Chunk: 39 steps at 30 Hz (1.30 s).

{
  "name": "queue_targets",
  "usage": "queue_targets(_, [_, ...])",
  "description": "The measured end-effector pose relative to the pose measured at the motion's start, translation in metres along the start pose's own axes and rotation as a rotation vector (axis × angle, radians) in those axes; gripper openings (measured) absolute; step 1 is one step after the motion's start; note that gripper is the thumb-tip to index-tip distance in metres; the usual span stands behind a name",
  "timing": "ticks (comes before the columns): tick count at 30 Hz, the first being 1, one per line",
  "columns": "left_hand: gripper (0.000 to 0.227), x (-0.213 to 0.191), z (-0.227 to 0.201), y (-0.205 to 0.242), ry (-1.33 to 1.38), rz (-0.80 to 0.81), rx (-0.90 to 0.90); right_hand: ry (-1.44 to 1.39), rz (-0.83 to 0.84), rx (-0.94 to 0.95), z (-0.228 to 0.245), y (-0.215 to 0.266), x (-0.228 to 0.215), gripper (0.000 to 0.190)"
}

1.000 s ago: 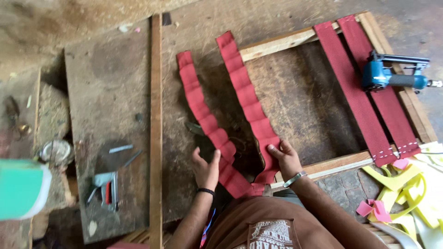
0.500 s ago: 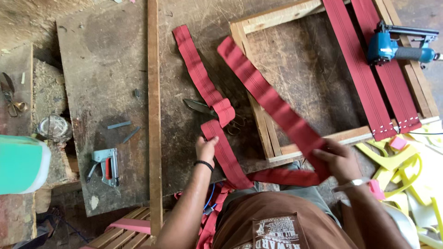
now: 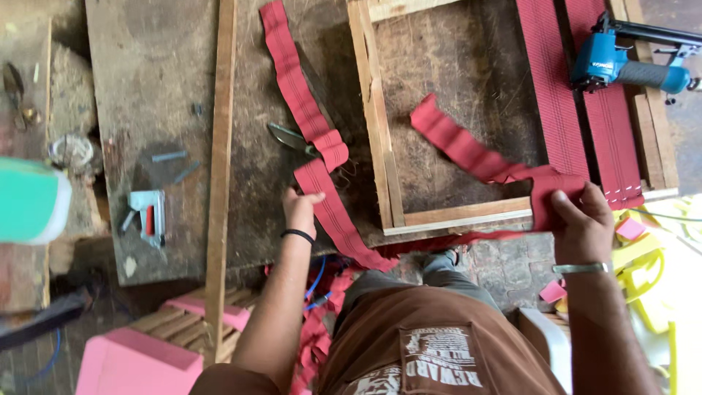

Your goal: The person attaches red webbing strips to a wooden frame using a pneumatic staple gun. They position each strip, staple it at both ends, and trim excess material with scissors. The process is repeated for multiple strips across the frame.

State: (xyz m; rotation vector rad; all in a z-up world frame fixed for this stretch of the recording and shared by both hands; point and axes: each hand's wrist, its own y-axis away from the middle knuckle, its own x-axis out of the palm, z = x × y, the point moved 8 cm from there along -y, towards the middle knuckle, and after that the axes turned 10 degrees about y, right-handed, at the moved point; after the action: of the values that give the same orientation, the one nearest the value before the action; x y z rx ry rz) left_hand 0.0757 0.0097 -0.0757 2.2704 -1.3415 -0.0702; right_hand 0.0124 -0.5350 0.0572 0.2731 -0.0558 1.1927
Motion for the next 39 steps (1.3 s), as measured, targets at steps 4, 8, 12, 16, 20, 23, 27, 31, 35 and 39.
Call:
queue_targets(4, [0.062, 0.030, -0.030, 0.039, 0.326, 0.129, 0.004, 0.200, 0.179, 0.124, -0.007, -0.021, 0.039, 0.023])
queue_targets(8, [0.067, 0.087, -0.066, 0.085, 0.439, 0.274, 0.113, 0.462, 0.512, 0.308, -0.029, -0.012, 0.123, 0.030])
queue_targets(12, [0.070, 0.147, -0.073, 0.140, 0.471, 0.461, 0.070, -0.012, 0.903, 0.447, -0.046, 0.030, 0.215, 0.067])
queue_targets(16, [0.068, 0.180, -0.093, 0.156, -0.134, 0.507, 0.381, -0.081, 0.971, 0.500, -0.054, 0.040, 0.247, 0.069])
queue_targets(20, [0.061, 0.167, -0.096, 0.156, -0.927, 0.459, 0.749, -0.064, 0.663, 0.505, -0.057, 0.024, 0.231, 0.051])
queue_targets(23, [0.056, 0.151, -0.071, 0.132, -0.434, 0.610, 0.382, -0.204, 0.693, 0.468, -0.043, 0.024, 0.227, 0.045])
queue_targets(27, [0.048, 0.153, -0.003, 0.138, -0.234, 0.844, -0.245, -0.092, 0.768, 0.569, -0.045, 0.030, 0.218, 0.043])
queue_targets(31, [0.038, 0.154, -0.011, 0.123, 0.083, 0.684, -0.191, 0.320, 0.702, 0.478, -0.041, 0.010, 0.199, 0.036])
queue_targets(35, [0.022, 0.136, -0.035, 0.090, 0.322, 0.463, -0.202, 0.395, 0.393, 0.293, -0.012, -0.020, 0.149, 0.036])
queue_targets(39, [0.015, 0.109, -0.164, 0.033, 0.810, 0.760, 0.257, 0.075, 0.328, 0.146, 0.054, -0.034, 0.077, 0.039])
